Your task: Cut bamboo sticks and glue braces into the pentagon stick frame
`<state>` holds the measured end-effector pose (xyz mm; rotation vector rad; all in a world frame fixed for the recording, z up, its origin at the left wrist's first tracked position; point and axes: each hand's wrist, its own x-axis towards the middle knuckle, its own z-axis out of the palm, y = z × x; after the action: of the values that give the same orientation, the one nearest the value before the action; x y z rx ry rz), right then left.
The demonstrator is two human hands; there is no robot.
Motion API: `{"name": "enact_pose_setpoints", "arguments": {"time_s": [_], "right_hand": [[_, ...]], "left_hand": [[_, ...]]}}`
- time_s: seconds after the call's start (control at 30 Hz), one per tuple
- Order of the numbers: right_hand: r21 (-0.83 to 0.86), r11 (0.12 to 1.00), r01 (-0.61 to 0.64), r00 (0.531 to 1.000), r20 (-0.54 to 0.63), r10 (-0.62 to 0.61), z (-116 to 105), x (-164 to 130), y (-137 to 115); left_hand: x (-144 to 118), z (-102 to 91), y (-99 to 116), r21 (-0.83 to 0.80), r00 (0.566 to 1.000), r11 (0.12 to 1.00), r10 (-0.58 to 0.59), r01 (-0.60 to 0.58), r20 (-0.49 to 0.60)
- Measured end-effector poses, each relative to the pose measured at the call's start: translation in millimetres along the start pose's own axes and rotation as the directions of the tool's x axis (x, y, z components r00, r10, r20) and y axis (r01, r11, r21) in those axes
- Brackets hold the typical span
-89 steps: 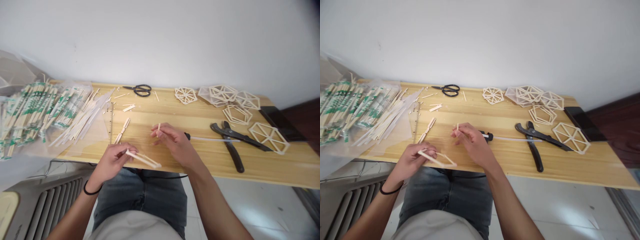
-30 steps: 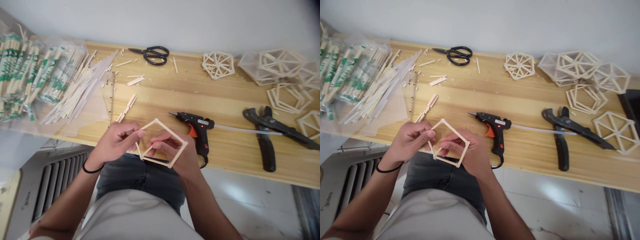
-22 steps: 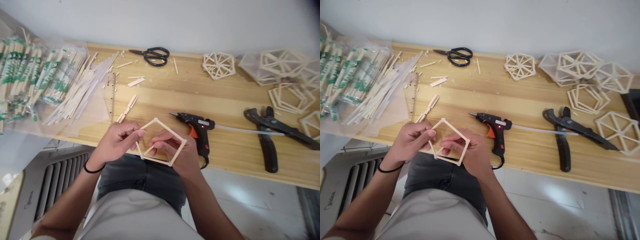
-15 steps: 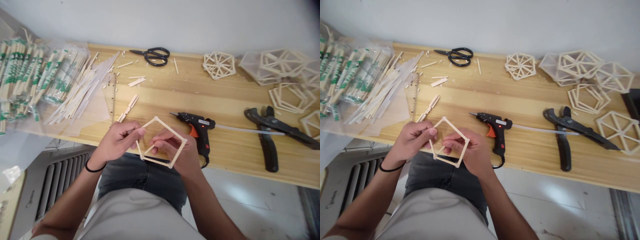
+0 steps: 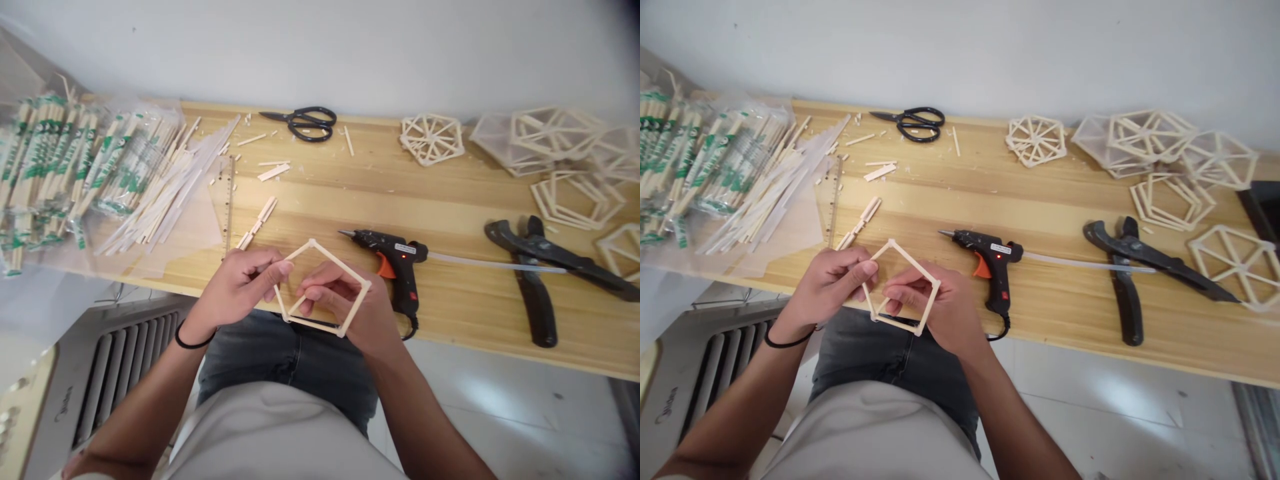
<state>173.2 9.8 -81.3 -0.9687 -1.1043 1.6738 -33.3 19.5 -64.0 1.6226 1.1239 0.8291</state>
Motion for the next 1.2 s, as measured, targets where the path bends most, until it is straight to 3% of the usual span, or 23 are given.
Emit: {"name": "enact_pose_setpoints", "arguments": {"time_s": [0.63, 1.2], "right_hand": [[0.008, 1.0, 0.013, 0.999, 0.041, -0.013, 1.0, -0.7, -1.9], [0.049, 0.998, -0.048, 0.997, 0.057, 0.046, 1.1, -1.0, -0.3]], "left_hand": [[0.0, 0.4, -1.0, 0.033, 1.0, 0.999, 0.005, -0.005, -0.009], [0.0, 1.1, 0.6, 0.085, 0.999, 0.996, 0.033, -0.032, -0.015]]}}
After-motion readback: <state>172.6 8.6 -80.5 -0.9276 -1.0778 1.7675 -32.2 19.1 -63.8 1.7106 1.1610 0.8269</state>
